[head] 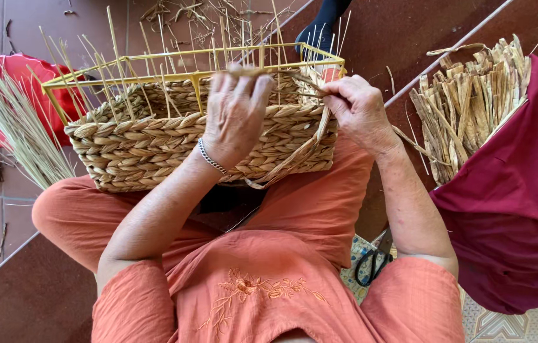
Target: The person weaves a rectangular basket by hand, interlacing dried plant strips through a yellow frame. They repeatedly pull and tuck the strips to build up the basket walls, occasionally rotating the basket to access different sides.
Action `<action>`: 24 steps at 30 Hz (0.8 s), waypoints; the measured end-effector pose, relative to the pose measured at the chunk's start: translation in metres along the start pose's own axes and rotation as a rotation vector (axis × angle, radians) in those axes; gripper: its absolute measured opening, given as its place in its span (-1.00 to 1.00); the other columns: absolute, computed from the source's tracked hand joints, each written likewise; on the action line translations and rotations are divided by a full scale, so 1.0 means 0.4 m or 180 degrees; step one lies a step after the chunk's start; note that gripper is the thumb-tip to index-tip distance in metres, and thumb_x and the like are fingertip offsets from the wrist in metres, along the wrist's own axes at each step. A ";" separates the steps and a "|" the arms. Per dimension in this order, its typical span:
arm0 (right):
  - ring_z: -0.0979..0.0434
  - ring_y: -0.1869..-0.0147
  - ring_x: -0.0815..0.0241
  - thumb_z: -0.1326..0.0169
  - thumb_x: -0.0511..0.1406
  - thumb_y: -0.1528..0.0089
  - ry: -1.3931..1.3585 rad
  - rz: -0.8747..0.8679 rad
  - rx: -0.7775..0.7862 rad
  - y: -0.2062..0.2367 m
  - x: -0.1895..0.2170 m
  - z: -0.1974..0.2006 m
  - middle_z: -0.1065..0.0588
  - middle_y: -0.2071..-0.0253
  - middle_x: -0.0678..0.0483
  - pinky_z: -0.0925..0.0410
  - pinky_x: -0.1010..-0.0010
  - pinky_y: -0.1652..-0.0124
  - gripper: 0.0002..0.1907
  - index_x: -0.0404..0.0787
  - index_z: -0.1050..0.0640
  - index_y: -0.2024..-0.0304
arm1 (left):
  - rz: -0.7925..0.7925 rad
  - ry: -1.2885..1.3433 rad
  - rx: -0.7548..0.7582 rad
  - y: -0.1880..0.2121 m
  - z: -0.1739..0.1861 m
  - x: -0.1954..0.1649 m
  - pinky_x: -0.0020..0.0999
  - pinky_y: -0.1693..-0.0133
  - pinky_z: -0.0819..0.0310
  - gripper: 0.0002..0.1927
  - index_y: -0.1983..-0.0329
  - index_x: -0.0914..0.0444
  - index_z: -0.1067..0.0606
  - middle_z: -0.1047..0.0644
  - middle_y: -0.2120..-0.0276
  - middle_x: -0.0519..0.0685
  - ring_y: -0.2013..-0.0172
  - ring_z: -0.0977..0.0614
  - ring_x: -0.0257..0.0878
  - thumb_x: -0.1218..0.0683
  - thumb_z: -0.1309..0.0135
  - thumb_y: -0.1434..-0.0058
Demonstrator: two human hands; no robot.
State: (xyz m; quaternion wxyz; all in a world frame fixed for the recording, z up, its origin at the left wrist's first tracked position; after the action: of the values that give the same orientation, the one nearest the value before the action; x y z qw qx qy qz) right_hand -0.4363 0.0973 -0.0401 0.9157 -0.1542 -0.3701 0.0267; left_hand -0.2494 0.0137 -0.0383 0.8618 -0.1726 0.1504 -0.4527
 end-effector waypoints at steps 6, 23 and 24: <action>-0.57 0.06 0.35 -0.14 -0.46 -0.37 -0.1465 -0.0868 -0.0246 0.027 -0.062 -0.031 -0.57 0.12 0.10 -0.49 0.51 0.03 -0.88 -0.32 -0.61 0.04 | -0.0716 0.0288 -0.0999 0.088 0.138 -0.131 -0.14 0.05 -0.42 -0.72 -0.06 0.17 -0.47 -0.49 0.07 -0.01 0.03 -0.48 -0.17 0.23 -0.15 -0.31; -0.59 0.07 0.40 -0.18 -0.44 -0.35 -0.1541 -0.0961 -0.0092 0.034 -0.067 -0.047 -0.61 0.14 0.12 -0.51 0.52 0.04 -0.87 -0.28 -0.62 0.04 | 0.1728 0.3916 -0.0055 0.048 -0.190 -0.078 -0.43 0.26 -0.69 -0.83 0.03 0.29 -0.53 -0.67 0.19 0.07 0.27 -0.71 -0.28 0.11 -0.06 -0.43; -0.58 0.07 0.40 -0.19 -0.44 -0.36 -0.1357 -0.0805 -0.0105 0.028 -0.051 -0.043 -0.60 0.14 0.13 -0.50 0.52 0.06 -0.88 -0.26 -0.63 0.05 | 0.1919 0.4355 -0.0063 0.072 -0.194 -0.080 -0.42 0.17 -0.73 -0.83 0.02 0.29 -0.55 -0.68 0.16 0.06 0.20 -0.74 -0.28 0.11 -0.03 -0.46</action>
State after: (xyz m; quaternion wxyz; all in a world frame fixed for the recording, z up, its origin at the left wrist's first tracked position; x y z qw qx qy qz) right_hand -0.4388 0.1001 -0.0688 0.8103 -0.1125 -0.5717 -0.0623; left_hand -0.2781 0.0431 -0.1168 0.6609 0.1886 0.6978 -0.2018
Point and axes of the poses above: each hand's wrist, its own y-axis away from the middle knuckle, its own z-axis out of the back of the hand, x = y × z, the point moved 8 cm from there along -y, towards the middle knuckle
